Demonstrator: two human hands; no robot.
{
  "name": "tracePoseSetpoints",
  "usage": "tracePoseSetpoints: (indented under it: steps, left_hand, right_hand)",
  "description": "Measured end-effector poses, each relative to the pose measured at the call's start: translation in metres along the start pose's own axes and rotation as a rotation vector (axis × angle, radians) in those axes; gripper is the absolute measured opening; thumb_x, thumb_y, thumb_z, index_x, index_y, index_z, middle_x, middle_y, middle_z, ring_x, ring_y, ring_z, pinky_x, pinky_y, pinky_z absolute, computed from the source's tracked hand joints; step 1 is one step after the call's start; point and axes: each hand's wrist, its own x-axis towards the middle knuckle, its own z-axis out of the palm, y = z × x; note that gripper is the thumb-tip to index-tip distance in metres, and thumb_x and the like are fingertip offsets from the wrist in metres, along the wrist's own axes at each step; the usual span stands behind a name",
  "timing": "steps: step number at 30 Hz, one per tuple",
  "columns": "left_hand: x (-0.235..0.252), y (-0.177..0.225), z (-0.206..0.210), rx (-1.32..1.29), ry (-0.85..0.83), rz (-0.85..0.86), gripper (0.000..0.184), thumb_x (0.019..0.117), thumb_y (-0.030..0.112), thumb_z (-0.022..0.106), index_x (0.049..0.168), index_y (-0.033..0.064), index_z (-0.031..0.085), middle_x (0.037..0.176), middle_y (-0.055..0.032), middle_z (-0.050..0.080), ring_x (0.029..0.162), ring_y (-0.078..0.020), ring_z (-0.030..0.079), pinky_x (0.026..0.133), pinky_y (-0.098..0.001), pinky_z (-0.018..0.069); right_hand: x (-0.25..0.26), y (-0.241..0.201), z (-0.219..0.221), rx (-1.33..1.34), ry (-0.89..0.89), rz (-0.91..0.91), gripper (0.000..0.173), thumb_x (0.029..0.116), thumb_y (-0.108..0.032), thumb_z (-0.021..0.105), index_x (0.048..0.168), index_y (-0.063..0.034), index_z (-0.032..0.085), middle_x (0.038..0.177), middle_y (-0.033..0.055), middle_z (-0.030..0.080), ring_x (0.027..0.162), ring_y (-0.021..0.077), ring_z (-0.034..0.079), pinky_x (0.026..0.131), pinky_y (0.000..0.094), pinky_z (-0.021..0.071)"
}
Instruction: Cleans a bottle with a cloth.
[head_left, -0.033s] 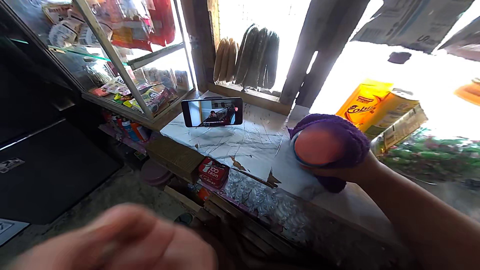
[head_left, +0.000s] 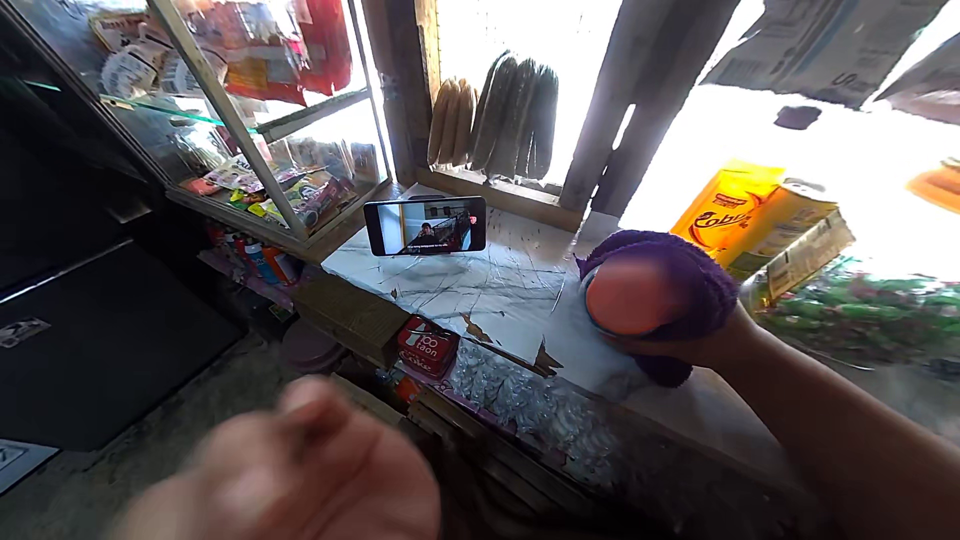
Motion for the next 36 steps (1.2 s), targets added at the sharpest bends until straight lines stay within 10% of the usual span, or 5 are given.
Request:
tracePoseSetpoints:
  steps: [5, 10, 15, 31, 36]
  left_hand:
    - [-0.020, -0.070, 0.008, 0.067, -0.341, -0.058, 0.015, 0.1031, 0.031, 0.060, 0.102, 0.0207, 0.071, 0.098, 0.0103, 0.072, 0.104, -0.0064, 0.067, 0.101, -0.0292, 0.0509]
    - [-0.038, -0.077, 0.024, 0.196, -0.548, -0.199, 0.043, 0.1066, 0.051, 0.042, 0.136, 0.0249, 0.057, 0.142, 0.0075, 0.058, 0.138, -0.0140, 0.049, 0.115, -0.0359, 0.0406]
    - [-0.063, -0.078, 0.039, 0.318, -0.485, -0.188, 0.067, 0.0950, 0.054, 0.065, 0.152, 0.0333, 0.036, 0.162, 0.0063, 0.030, 0.150, -0.0144, 0.030, 0.120, -0.0365, 0.0314]
    - [-0.069, -0.087, 0.035, 0.356, -0.489, 0.034, 0.019, 0.1048, 0.020, 0.053, 0.122, 0.0249, 0.060, 0.131, 0.0062, 0.051, 0.134, -0.0113, 0.046, 0.118, -0.0392, 0.0368]
    - [-0.064, -0.085, 0.035, 0.377, -0.506, -0.005, 0.020, 0.1059, 0.023, 0.052, 0.125, 0.0247, 0.057, 0.128, 0.0072, 0.053, 0.132, -0.0093, 0.048, 0.117, -0.0378, 0.0379]
  right_hand:
    - [-0.005, -0.006, 0.007, 0.007, -0.005, 0.021, 0.053, 0.0667, -0.033, 0.091, 0.108, -0.0090, 0.068, 0.099, -0.0114, 0.070, 0.098, -0.0104, 0.062, 0.089, 0.0124, 0.0525]
    - [-0.004, -0.014, 0.014, -0.163, -0.050, 0.010, 0.056, 0.0723, -0.036, 0.083, 0.115, -0.0026, 0.066, 0.104, -0.0010, 0.070, 0.102, -0.0058, 0.061, 0.094, 0.0157, 0.0487]
    - [-0.003, -0.013, 0.018, -0.314, -0.056, -0.091, 0.049, 0.0786, -0.036, 0.075, 0.113, -0.0026, 0.069, 0.111, 0.0080, 0.071, 0.112, 0.0106, 0.063, 0.098, 0.0313, 0.0504]
    - [0.007, -0.003, -0.008, -0.045, -0.124, 0.265, 0.025, 0.0859, -0.025, 0.073, 0.105, -0.0093, 0.066, 0.087, -0.0099, 0.065, 0.082, -0.0094, 0.060, 0.076, 0.0145, 0.0520]
    - [-0.002, -0.011, -0.001, -0.078, -0.152, 0.162, 0.047, 0.0886, -0.056, 0.066, 0.104, -0.0117, 0.068, 0.091, -0.0109, 0.065, 0.089, -0.0103, 0.059, 0.083, 0.0172, 0.0514]
